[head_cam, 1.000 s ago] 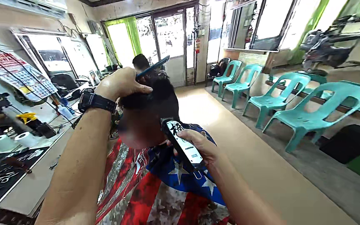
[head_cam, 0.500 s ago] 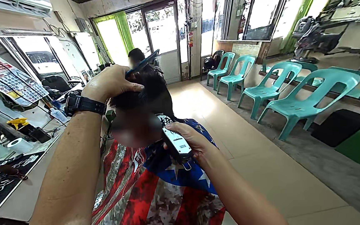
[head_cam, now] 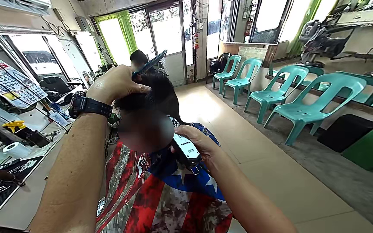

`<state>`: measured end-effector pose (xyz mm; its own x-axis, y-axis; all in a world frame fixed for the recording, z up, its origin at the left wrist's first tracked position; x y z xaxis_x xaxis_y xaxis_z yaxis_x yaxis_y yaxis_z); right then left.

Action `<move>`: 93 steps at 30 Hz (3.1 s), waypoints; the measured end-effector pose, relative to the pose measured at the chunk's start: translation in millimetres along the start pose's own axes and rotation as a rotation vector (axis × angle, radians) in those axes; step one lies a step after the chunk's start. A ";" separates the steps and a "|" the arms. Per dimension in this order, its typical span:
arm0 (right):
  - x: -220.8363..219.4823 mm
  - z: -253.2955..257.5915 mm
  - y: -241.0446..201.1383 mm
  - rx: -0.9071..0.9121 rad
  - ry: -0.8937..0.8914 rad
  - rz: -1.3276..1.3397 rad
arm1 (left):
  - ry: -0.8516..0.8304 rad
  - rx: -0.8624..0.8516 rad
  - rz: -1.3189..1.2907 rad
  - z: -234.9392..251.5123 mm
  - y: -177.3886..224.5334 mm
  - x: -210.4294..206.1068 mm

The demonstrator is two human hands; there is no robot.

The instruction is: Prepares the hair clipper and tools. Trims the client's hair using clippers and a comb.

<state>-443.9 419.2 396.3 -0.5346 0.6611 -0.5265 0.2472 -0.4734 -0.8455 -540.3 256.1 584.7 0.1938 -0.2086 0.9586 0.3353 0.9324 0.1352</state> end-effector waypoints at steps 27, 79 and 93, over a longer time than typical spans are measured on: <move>-16.9 5.9 5.4 0.000 0.065 -0.164 | 0.014 -0.011 -0.017 1.4 -0.9 -1.5; 21.9 -1.2 22.5 -0.064 0.015 0.307 | 0.007 0.033 -0.043 -0.9 -0.3 -2.1; 28.2 1.2 19.3 -0.053 -0.058 0.243 | -0.001 0.066 -0.063 -3.2 2.3 -0.9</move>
<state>-455.1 427.9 365.3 -0.4994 0.4965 -0.7100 0.4149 -0.5824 -0.6991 -536.7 257.5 583.3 0.1730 -0.2672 0.9480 0.2851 0.9349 0.2114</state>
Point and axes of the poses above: each hand's wrist, its own z-axis towards the middle knuckle, its own x-axis out of the back of the hand, y = z × x, the point moved 7 cm from there along z, towards the middle knuckle, and after that the axes turned 1 degree about y, right-handed, at the moved point
